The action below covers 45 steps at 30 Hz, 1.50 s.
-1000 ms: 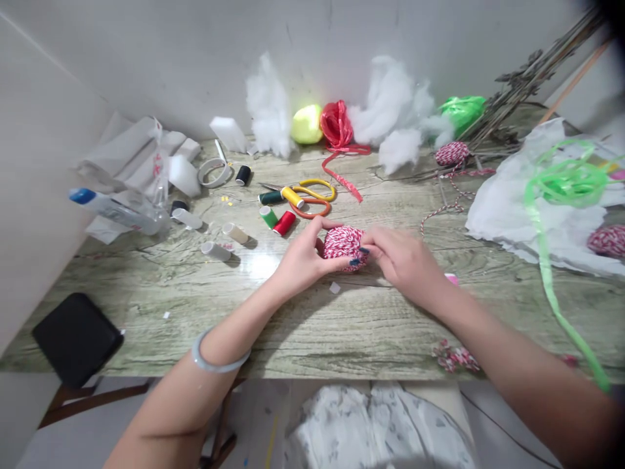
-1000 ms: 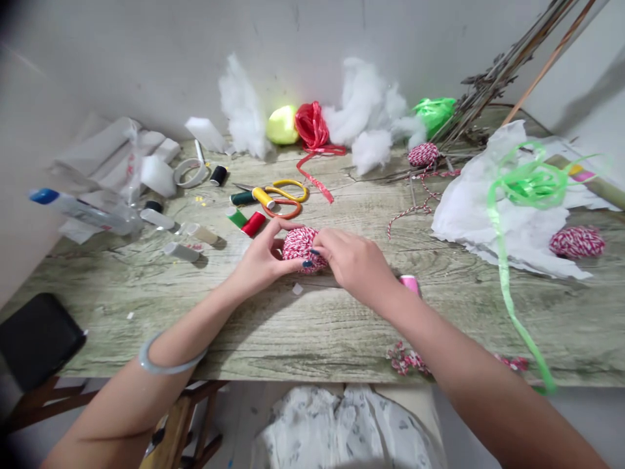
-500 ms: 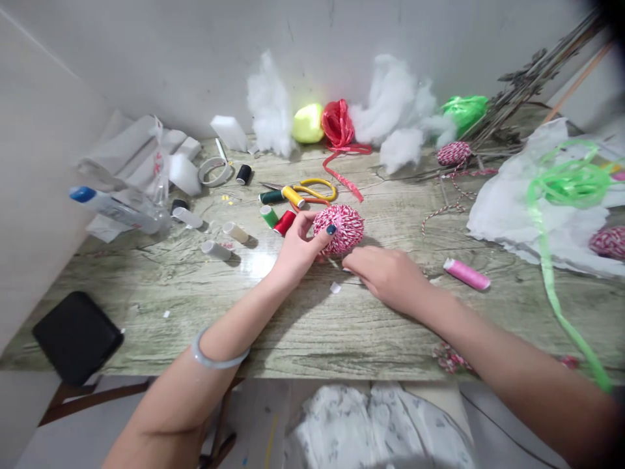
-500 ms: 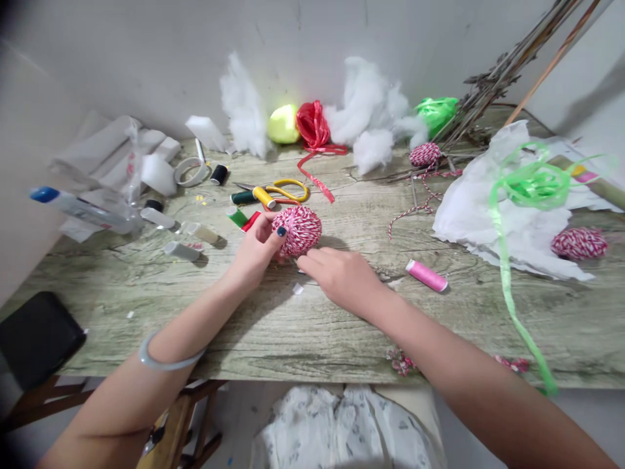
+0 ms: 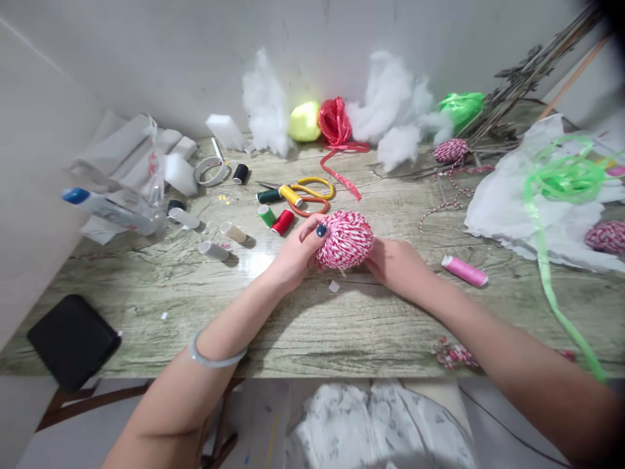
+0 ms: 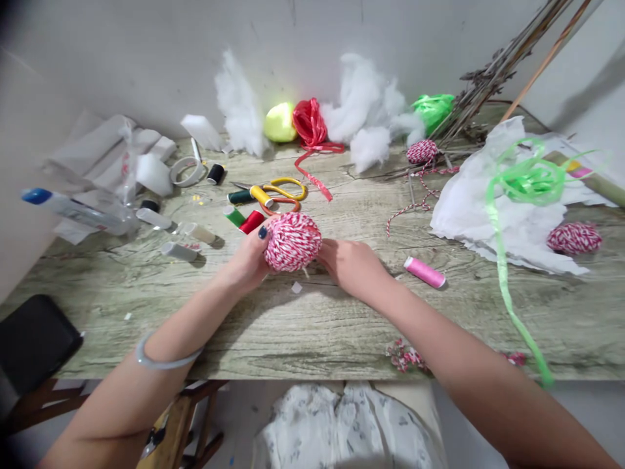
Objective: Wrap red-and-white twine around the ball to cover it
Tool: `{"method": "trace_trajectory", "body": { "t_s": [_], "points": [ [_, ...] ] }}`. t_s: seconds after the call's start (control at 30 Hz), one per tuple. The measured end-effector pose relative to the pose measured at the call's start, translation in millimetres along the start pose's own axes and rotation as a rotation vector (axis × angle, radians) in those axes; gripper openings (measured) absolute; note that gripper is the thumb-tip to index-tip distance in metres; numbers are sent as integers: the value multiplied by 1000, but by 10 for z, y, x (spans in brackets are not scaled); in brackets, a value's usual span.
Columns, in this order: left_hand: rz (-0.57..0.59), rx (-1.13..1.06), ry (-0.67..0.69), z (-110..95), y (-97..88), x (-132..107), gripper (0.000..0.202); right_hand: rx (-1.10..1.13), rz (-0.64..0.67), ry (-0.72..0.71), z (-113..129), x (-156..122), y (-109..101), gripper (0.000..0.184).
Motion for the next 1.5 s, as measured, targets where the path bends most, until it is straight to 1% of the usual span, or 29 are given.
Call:
{"method": "trace_trajectory", "body": {
  "t_s": [0.07,0.17,0.23,0.3,0.4,0.53,0.63,0.7,0.8,0.97,1.1,1.27,1.4,1.5],
  "points": [
    [68,65,6,-36,39,-16,58,60,-28,47,-69,-3,-30,22],
    [162,179,20,-88,100,-38,55,121,-77,27,-125,-8,-122,19],
    [218,256,1,-92,123,-53,53,99,-91,16,-148,-5,-175,17],
    [242,349,-25,-77,123,-67,52,67,-95,35,-171,1,-201,17],
    [218,529,-21,-61,110,-86,52,66,-128,56,-185,7,-211,17],
    [134,734,70,-90,125,-102,56,83,-252,47,-162,-14,-251,16],
    [60,817,135,-112,132,-102,58,51,-356,21,-113,-45,-311,18],
    [10,838,164,-115,118,-98,56,26,-389,0,-68,-63,-339,21],
    [-61,784,174,-99,68,-80,56,3,-399,-49,9,-79,-346,23],
    [-114,546,153,-62,-7,-19,52,1,-404,-98,104,-90,-315,26],
    [-172,408,110,-42,-30,19,51,-9,-373,-111,155,-86,-265,29],
    [-220,329,87,8,-49,36,52,-44,-349,-193,228,-77,-205,25],
    [-273,222,70,44,-97,52,54,-47,-292,-219,251,-62,-160,23],
    [-266,159,22,60,-104,61,54,-62,-248,-213,240,-55,-123,21]
  ]
}}
Point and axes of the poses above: each hand's wrist, its own x-axis towards the middle knuckle, its own y-axis out of the palm, z = x × y, the point moved 4 cm from there along x, towards the middle knuckle, and after that the axes turned 6 degrees about -x, right-handed, at the moved point
